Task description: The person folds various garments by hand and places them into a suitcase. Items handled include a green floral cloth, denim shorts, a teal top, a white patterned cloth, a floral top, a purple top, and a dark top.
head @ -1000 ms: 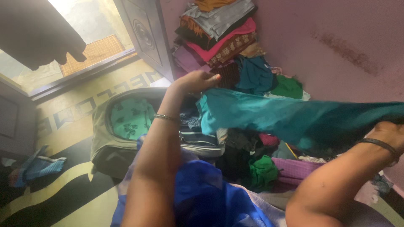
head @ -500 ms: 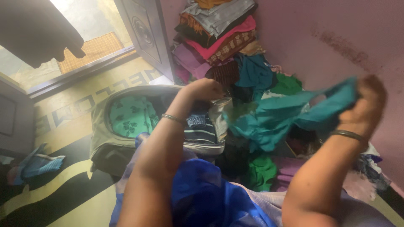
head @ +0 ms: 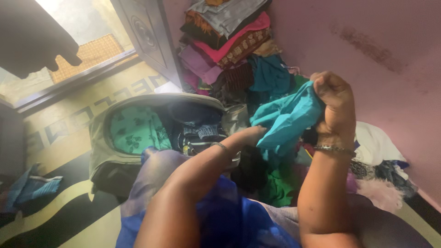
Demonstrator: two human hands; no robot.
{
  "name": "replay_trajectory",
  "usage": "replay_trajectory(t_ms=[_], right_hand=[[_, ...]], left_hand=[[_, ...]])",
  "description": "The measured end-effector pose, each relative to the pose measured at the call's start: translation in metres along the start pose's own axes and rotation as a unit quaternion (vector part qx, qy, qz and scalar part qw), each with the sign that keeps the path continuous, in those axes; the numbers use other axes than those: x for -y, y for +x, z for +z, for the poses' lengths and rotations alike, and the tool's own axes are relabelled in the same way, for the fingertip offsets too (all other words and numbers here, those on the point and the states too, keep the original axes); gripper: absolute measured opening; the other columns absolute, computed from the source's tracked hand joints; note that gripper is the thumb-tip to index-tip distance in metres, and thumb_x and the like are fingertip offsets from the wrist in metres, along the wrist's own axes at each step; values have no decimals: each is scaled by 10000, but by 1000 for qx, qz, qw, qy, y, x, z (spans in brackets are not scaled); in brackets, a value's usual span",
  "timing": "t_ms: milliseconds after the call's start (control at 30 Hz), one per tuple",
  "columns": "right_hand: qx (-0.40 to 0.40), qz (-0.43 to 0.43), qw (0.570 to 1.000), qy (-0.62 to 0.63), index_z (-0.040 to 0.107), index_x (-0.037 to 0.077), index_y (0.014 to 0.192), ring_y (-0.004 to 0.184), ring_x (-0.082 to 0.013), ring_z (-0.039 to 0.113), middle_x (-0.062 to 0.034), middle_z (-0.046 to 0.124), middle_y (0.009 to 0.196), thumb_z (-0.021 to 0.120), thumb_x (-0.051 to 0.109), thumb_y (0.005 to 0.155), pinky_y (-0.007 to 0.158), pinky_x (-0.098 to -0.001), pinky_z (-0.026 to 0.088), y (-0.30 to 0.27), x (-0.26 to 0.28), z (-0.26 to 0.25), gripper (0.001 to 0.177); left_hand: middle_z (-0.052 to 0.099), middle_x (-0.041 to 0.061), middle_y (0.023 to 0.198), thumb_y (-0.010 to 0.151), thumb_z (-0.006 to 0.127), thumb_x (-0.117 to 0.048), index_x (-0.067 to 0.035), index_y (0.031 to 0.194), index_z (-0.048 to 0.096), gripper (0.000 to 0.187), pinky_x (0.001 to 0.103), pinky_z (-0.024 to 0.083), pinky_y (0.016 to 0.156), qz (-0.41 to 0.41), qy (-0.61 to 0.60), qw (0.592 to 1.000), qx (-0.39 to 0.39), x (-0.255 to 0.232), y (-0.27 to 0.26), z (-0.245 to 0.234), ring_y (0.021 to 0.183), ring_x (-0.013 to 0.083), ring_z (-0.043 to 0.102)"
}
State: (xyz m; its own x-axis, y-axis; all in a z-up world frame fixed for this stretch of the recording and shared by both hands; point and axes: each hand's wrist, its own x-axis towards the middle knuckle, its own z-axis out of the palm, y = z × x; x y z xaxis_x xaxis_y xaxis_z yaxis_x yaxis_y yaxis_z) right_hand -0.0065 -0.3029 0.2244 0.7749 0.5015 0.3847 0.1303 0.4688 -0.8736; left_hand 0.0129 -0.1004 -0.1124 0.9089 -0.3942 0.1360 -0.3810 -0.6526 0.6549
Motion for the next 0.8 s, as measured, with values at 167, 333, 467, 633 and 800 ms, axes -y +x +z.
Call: replay_trajectory(t_ms=[167, 333, 467, 633, 800], right_hand=[[-165, -30, 985, 43, 719, 83, 1083, 951, -158, 658, -28, 678, 1024, 806, 206, 943, 883, -315, 578, 2, 6, -41, 205], [-301, -149, 941, 39, 605, -49, 1305, 1212, -313, 657, -189, 621, 1254, 945, 291, 832, 1061, -456, 595, 2, 10, -142, 675], [-333, -126, 935, 1, 629, -35, 1276, 1168, -302, 661, -192, 641, 1232, 895, 269, 865, 1024, -445, 581, -4, -1, -229, 576], [-370, -84, 924, -38, 660, -18, 1239, 1114, -288, 665, -195, 666, 1205, 834, 242, 908, 978, -431, 564, -16, -19, -281, 456], [-381, -52, 908, -167, 691, -1, 1202, 1060, -274, 670, -198, 691, 1178, 772, 215, 950, 931, -416, 547, -6, -12, -262, 342]], left_hand=[[794, 149, 971, 873, 698, -341, -102, 1021, 794, 296, 428, 600, 825, -90, 68, 987, 115, -15, 4, -9, 895, 310, 770], [751, 143, 1065, 876, 709, -519, -103, 1198, 716, 526, 425, 559, 864, -156, 114, 965, 178, -46, -7, -45, 991, 313, 712], [768, 111, 1084, 838, 697, -545, -122, 1217, 739, 570, 401, 567, 835, -123, 40, 975, 180, -55, -18, -91, 969, 267, 723], [754, 126, 993, 887, 610, -587, -157, 1254, 703, 574, 399, 596, 697, -248, -26, 944, 215, -92, -29, -173, 836, 259, 720], [763, 94, 914, 963, 508, -594, -101, 1124, 731, 564, 356, 595, 700, -248, -76, 961, 99, -103, -44, -224, 818, 209, 734]])
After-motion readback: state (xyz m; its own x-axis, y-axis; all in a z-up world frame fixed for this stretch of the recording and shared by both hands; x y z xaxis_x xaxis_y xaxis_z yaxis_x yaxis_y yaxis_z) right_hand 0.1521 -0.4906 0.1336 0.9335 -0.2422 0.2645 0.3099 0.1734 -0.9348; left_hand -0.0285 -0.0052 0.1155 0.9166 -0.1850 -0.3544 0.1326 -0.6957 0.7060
